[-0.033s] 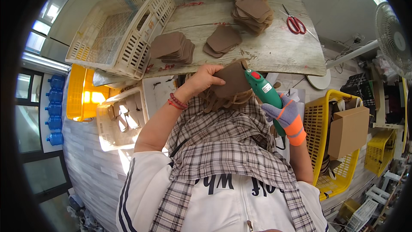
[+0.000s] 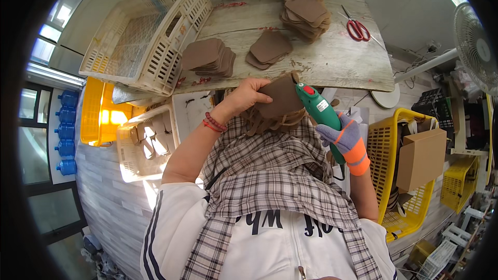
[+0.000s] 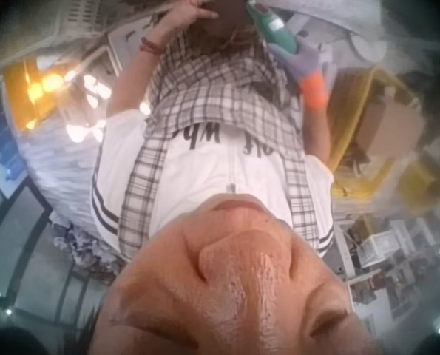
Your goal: The person uses a rotary tool to trim the edges of brown rectangular craft material pieces. They handle each piece individually, rotating it to smooth all sides, then place the finished pieces into a white plastic basket.
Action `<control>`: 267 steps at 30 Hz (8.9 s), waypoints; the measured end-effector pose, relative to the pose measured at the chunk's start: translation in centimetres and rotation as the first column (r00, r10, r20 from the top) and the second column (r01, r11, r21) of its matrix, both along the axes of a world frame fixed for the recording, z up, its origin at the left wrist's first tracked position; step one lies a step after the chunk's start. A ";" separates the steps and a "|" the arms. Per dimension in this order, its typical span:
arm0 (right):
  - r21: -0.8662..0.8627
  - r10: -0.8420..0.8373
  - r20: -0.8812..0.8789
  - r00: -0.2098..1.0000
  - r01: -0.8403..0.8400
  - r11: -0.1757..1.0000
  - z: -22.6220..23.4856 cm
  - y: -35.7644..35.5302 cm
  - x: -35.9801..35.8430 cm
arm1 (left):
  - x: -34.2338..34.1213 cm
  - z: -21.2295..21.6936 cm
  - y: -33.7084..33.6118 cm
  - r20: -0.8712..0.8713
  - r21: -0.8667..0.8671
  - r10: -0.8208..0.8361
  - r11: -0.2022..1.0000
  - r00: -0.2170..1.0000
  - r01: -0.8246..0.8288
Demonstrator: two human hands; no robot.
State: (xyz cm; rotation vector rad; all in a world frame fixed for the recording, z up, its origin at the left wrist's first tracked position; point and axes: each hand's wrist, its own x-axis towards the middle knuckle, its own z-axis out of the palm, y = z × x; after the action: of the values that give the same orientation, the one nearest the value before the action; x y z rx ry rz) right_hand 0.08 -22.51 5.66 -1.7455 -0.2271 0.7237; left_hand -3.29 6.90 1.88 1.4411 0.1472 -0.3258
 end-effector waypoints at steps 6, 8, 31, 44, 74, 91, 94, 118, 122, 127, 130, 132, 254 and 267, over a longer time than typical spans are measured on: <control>0.001 0.045 -0.028 0.999 -0.045 0.999 0.1 -0.3 0.1 | 0.0 1.4 1.0 0.080 0.302 -0.117 0.949 0.990 0.088; 0.000 0.055 -0.044 0.998 -0.055 0.998 0.1 -0.4 0.0 | 0.1 1.6 1.6 0.122 0.427 -0.082 0.904 0.989 0.022; -0.027 0.143 0.014 0.990 -0.142 0.989 -0.9 -0.3 -0.8 | -0.8 2.2 3.8 0.059 -0.212 0.261 0.947 0.964 -0.243; -0.047 0.157 0.031 0.987 -0.156 0.987 -0.4 0.6 -1.5 | -1.2 1.6 2.6 0.078 -0.015 0.171 0.985 0.982 -0.171; 0.103 -0.157 -0.039 0.987 0.160 0.982 -2.3 0.1 -0.2 | 2.1 0.4 2.1 -0.220 -0.450 0.647 0.596 0.730 -0.665; 0.036 -0.241 0.095 0.966 0.239 0.970 -2.8 2.7 -0.7 | 4.3 -1.2 -4.4 -0.244 -0.814 0.631 0.279 0.736 -0.509; 0.000 -0.222 0.141 0.965 0.225 0.974 -2.9 2.7 -0.5 | 4.3 -1.5 -4.4 -0.229 -0.811 0.640 0.292 0.733 -0.508; 0.045 -0.291 0.078 0.954 0.288 0.957 -0.6 2.7 0.1 | 2.0 0.7 -4.8 -0.076 -0.535 0.395 0.759 0.915 -0.372; 0.074 -0.325 0.067 0.943 0.320 0.944 -0.6 0.7 0.2 | -0.6 5.4 -0.4 0.093 0.552 -0.051 0.834 0.994 -0.009; 0.061 -0.283 0.089 0.955 0.278 0.959 -1.3 0.5 -1.0 | -4.0 10.6 0.0 0.133 0.707 -0.279 0.699 0.951 0.106; 0.010 -0.163 0.133 0.978 0.163 0.987 -2.0 1.4 -2.1 | -6.4 8.1 -0.1 0.074 0.327 -0.059 0.945 0.996 0.032; -0.065 -0.088 0.167 0.982 0.100 0.993 -2.4 2.0 -2.9 | -7.9 4.6 -0.7 -0.008 -0.035 0.117 0.993 0.993 -0.117; -0.063 -0.209 0.216 0.954 0.227 0.972 -5.2 1.1 -0.2 | 6.6 -0.2 -1.4 0.046 -0.486 0.752 0.592 0.658 -0.643; 0.127 -0.218 -0.015 0.976 0.218 0.968 0.1 3.2 -0.1 | 6.2 0.9 -5.1 -0.165 -0.890 0.742 0.172 0.650 -0.423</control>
State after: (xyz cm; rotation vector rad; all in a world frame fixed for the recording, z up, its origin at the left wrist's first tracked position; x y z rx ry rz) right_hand -0.05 -19.34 5.77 -1.6174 -0.0767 0.5382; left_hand 2.90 1.79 2.78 0.2255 0.2320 0.4931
